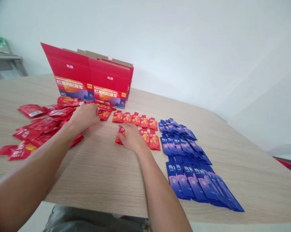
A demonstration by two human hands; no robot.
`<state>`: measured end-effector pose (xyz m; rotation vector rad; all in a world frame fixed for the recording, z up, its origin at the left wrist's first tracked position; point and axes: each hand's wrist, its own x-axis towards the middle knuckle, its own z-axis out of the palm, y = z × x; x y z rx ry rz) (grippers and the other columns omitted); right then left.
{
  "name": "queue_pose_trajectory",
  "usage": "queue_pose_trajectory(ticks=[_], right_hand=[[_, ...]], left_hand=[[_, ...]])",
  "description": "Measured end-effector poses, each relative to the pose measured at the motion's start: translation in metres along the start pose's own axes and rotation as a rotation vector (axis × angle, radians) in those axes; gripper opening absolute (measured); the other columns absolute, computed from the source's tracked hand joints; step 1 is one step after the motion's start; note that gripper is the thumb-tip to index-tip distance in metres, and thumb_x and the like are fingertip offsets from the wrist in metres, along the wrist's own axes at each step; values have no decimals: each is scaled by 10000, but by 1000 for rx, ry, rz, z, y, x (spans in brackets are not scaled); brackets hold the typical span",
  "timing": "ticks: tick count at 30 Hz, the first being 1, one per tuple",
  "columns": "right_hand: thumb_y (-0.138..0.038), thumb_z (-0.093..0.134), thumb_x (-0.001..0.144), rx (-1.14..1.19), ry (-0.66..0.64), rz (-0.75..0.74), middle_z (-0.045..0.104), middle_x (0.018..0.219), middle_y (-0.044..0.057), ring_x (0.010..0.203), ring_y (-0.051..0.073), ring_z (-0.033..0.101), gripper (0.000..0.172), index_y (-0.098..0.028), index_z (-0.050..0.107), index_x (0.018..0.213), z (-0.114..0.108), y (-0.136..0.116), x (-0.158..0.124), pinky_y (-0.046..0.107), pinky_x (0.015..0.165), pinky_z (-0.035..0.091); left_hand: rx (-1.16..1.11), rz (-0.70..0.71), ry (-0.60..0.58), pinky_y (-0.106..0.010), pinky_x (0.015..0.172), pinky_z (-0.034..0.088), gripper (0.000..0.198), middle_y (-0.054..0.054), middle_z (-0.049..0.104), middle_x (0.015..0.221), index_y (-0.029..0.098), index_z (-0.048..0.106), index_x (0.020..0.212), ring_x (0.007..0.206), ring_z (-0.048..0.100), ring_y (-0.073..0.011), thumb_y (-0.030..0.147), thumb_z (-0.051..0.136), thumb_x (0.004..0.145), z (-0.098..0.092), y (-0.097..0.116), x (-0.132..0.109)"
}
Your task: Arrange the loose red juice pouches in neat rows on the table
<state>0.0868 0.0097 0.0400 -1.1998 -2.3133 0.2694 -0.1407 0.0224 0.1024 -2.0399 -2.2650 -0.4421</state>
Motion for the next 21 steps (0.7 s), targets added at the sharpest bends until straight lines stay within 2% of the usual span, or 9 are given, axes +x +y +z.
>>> queue_pose_trajectory(ticks=[6,8,10,15,18,21], right_hand=[[-207,751,1012,5,0,-17,738,1336,132,1265,261,683,299,-157,733,1307,10,-7,-2,436,1150,497],[-217,743,1016,2,10,-20,735,1334,129,1256,266,681,299,-162,727,1309,13,-8,-3,439,1146,498],[-228,736,1019,0,29,-16,732,1340,127,1258,272,676,314,-168,713,1327,16,-9,-3,446,1143,498],[-276,802,986,-44,81,-31,726,1359,129,1270,303,659,483,-167,655,1434,24,-14,-4,478,1145,494],[-362,827,981,-92,94,-54,722,1366,139,1273,317,654,511,-170,661,1425,31,-19,-3,485,1144,495],[-476,772,1021,-129,124,-51,732,1324,144,1235,319,672,491,-169,675,1393,38,-27,0,465,1105,514]], left_hand=[[-160,90,137,-451,932,583,214,-191,766,1040,141,760,966,1063,736,-400,97,648,789,-9,10,-8],[-243,132,182,-429,920,582,178,-149,767,990,163,743,899,1011,733,-353,92,640,773,-8,12,-8],[-324,168,178,-401,888,580,132,-114,765,905,175,718,824,941,733,-314,96,634,759,-7,13,-8],[-449,176,32,-325,768,562,88,-47,727,730,189,657,672,787,731,-249,104,667,693,-3,13,-7],[-605,145,-164,-285,647,538,96,-17,680,630,192,657,662,661,704,-207,105,662,702,-1,11,-7],[-856,98,-328,-262,604,547,115,-9,679,636,189,656,685,584,673,-162,78,646,716,1,8,-8]])
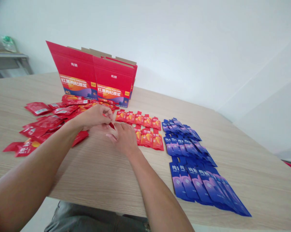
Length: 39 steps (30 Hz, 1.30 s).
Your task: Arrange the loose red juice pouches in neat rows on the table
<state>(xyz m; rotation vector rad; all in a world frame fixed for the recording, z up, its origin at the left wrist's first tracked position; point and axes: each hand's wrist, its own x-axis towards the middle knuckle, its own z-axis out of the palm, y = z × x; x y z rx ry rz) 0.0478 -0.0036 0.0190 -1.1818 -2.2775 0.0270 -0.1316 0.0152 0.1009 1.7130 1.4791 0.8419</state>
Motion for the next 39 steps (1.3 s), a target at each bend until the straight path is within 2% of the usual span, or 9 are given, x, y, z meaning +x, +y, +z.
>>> queue_pose_trajectory(ticks=[5,9,11,13,15,21,29,33,39], right_hand=[[-339,606,1113,-53,37,56,745,1233,144,1095,291,713,300,-159,705,1332,0,-9,5,375,926,563],[-258,543,1121,-116,90,36,754,1116,119,1007,248,717,239,-196,743,1235,-8,-9,3,296,812,549],[-239,534,1121,-171,111,4,749,1098,121,1021,246,708,237,-195,751,1205,-13,-9,0,298,810,549],[-212,536,1115,-228,126,-39,741,1138,130,1052,254,694,235,-191,758,1187,-17,-9,-2,320,836,561],[-183,530,1107,-272,136,-84,728,1204,135,1076,259,679,248,-196,759,1200,-19,-11,-5,343,855,575],[-126,472,1102,-353,-9,-209,705,1228,159,1080,275,656,321,-162,733,1287,-11,-24,-10,355,769,588],[-136,385,1141,-417,-246,-275,689,1215,154,1137,286,628,365,-128,697,1330,-4,-41,-10,347,758,598],[-136,347,1153,-435,-283,-231,672,1237,164,1199,300,613,396,-94,696,1335,-9,-41,-8,345,787,603],[-102,439,1122,-417,-337,-165,681,1236,177,1183,300,634,337,-66,727,1293,-13,-37,-6,351,829,611]], left_hand=[[-286,2,-156,-272,655,594,154,-3,686,685,182,683,762,580,644,-126,38,676,706,-5,1,-5],[-479,36,-260,-302,686,618,201,-63,781,914,178,746,950,666,707,-152,122,761,757,-14,-3,-4],[-517,1,-159,-302,695,615,181,-61,779,929,188,745,978,685,719,-156,158,763,801,-16,-10,2],[-465,-92,44,-276,649,583,74,-30,729,799,189,699,870,616,680,-135,151,745,825,-15,-19,10],[-387,-190,167,-258,574,527,147,-6,658,680,193,622,759,530,613,-116,151,743,832,-10,-28,17],[-387,-255,59,-215,508,441,219,18,617,582,192,605,729,472,510,-81,119,805,780,9,-44,24],[-137,-266,100,-188,482,428,270,74,545,473,180,608,802,452,547,-104,-40,742,720,22,-54,29],[-64,-254,107,-190,441,381,276,63,540,434,182,597,700,419,512,-107,-56,736,705,21,-56,32],[-21,-281,38,-189,452,427,365,11,595,445,178,589,497,425,552,-113,-40,697,769,16,-49,27]])
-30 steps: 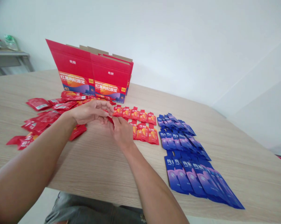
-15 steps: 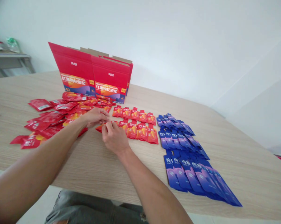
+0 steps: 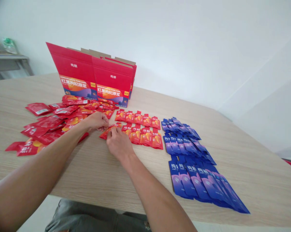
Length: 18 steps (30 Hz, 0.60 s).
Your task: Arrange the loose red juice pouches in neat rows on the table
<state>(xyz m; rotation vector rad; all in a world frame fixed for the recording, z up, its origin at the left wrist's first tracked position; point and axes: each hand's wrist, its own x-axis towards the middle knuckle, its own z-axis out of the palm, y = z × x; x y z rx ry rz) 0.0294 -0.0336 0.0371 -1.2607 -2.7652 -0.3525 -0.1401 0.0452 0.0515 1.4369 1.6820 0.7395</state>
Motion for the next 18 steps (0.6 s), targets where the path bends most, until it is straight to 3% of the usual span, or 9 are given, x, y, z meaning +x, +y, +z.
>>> queue_pose_trajectory(ticks=[10,18], right_hand=[[-77,490,1089,-26,-41,-4,739,1178,170,1160,295,653,310,-66,781,1195,-4,4,1,384,999,585],[-87,462,1103,59,19,-10,722,1339,181,1270,271,652,374,-48,727,1364,10,5,3,405,1262,400]], left_hand=[[43,-69,-56,-181,464,472,404,-17,622,453,171,599,430,429,583,-126,4,762,760,-1,12,-14],[83,-98,-153,-232,546,552,326,-64,680,522,156,637,478,462,639,-159,42,749,763,0,14,-17]])
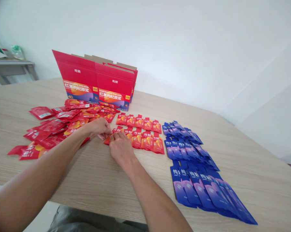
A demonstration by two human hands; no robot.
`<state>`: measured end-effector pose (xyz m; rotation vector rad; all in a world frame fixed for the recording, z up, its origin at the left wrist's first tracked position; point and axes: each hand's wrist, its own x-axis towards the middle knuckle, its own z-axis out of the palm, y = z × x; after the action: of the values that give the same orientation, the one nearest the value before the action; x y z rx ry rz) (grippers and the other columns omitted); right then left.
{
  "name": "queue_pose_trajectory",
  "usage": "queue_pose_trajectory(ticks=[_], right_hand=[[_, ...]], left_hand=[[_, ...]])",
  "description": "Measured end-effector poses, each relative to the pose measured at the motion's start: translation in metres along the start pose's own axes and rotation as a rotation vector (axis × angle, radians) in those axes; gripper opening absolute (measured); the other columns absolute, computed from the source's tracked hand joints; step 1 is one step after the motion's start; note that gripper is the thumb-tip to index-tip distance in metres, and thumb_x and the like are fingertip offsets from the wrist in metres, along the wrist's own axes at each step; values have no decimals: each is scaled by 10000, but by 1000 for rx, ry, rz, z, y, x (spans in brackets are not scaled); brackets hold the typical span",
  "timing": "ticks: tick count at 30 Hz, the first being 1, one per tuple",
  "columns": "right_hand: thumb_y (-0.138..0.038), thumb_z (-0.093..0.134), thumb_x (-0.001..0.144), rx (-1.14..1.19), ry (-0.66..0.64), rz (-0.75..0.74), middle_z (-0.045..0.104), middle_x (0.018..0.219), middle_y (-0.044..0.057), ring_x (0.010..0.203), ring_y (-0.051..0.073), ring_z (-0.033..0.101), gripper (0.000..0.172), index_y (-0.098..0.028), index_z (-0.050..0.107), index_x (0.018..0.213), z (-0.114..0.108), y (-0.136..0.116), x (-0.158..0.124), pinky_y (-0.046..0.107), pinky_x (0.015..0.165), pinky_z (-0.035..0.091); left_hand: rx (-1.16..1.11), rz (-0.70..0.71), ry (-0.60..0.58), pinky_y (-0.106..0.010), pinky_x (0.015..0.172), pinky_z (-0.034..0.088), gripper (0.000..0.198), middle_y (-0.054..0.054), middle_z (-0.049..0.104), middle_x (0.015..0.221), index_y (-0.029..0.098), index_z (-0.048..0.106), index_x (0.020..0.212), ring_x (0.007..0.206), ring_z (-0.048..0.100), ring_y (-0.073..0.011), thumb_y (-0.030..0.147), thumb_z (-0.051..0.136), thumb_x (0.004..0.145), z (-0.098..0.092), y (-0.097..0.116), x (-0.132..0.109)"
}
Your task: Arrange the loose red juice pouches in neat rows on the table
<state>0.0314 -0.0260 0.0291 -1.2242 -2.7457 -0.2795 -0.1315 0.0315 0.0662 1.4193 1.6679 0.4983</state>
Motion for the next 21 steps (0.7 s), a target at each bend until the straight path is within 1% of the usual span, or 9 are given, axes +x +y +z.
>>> queue_pose_trajectory(ticks=[3,5,7,10,12,13,17,19,21], right_hand=[[-103,441,1113,18,11,17,696,1409,175,1328,286,630,391,-75,715,1391,4,1,-1,474,1298,355],[-121,429,1121,37,23,39,667,1460,178,1359,313,611,400,-94,699,1415,3,1,-2,558,1297,340],[-131,437,1115,50,34,59,618,1525,186,1384,339,592,407,-102,675,1444,0,1,-3,619,1285,339],[-125,479,1084,59,60,79,563,1582,195,1383,355,586,423,-98,649,1470,-6,2,-4,645,1282,340],[-141,507,1073,69,89,83,553,1585,202,1372,357,591,427,-99,644,1475,-10,1,-5,646,1285,336],[-152,519,1071,76,103,82,549,1586,205,1372,356,590,426,-101,641,1476,-13,1,-5,644,1287,335],[-168,530,1075,107,119,61,542,1592,193,1396,352,571,409,-119,639,1466,-20,-4,-8,643,1286,340],[-178,512,1084,118,113,48,541,1593,192,1403,360,563,399,-117,641,1457,-22,-6,-9,660,1279,346],[-185,504,1088,122,114,36,547,1586,195,1407,369,557,392,-110,646,1446,-23,-6,-10,673,1279,339]], left_hand=[[106,46,21,-242,558,545,367,-59,679,533,172,610,471,472,645,-165,63,711,806,-3,-2,1],[255,109,114,-256,605,557,381,-64,684,549,184,601,469,542,692,-195,90,703,823,-10,-2,4],[381,168,269,-287,713,585,321,-89,727,627,185,651,525,695,763,-249,97,695,831,-19,0,9],[465,206,556,-367,884,601,172,-158,819,913,161,791,780,980,795,-346,99,654,862,-34,7,23],[498,213,702,-417,938,599,231,-189,821,1078,145,827,983,1096,771,-387,106,617,895,-41,12,36],[508,210,739,-433,954,595,273,-198,814,1125,141,826,1062,1129,759,-397,108,603,908,-44,14,42],[585,233,770,-459,1013,569,386,-221,769,1261,133,795,1226,1214,715,-395,79,572,915,-55,14,73],[654,270,754,-502,1048,548,428,-235,728,1351,137,780,1273,1281,673,-410,69,557,914,-62,9,89],[714,313,728,-565,1068,522,439,-245,704,1386,149,783,1271,1326,633,-440,73,558,903,-69,4,103]])
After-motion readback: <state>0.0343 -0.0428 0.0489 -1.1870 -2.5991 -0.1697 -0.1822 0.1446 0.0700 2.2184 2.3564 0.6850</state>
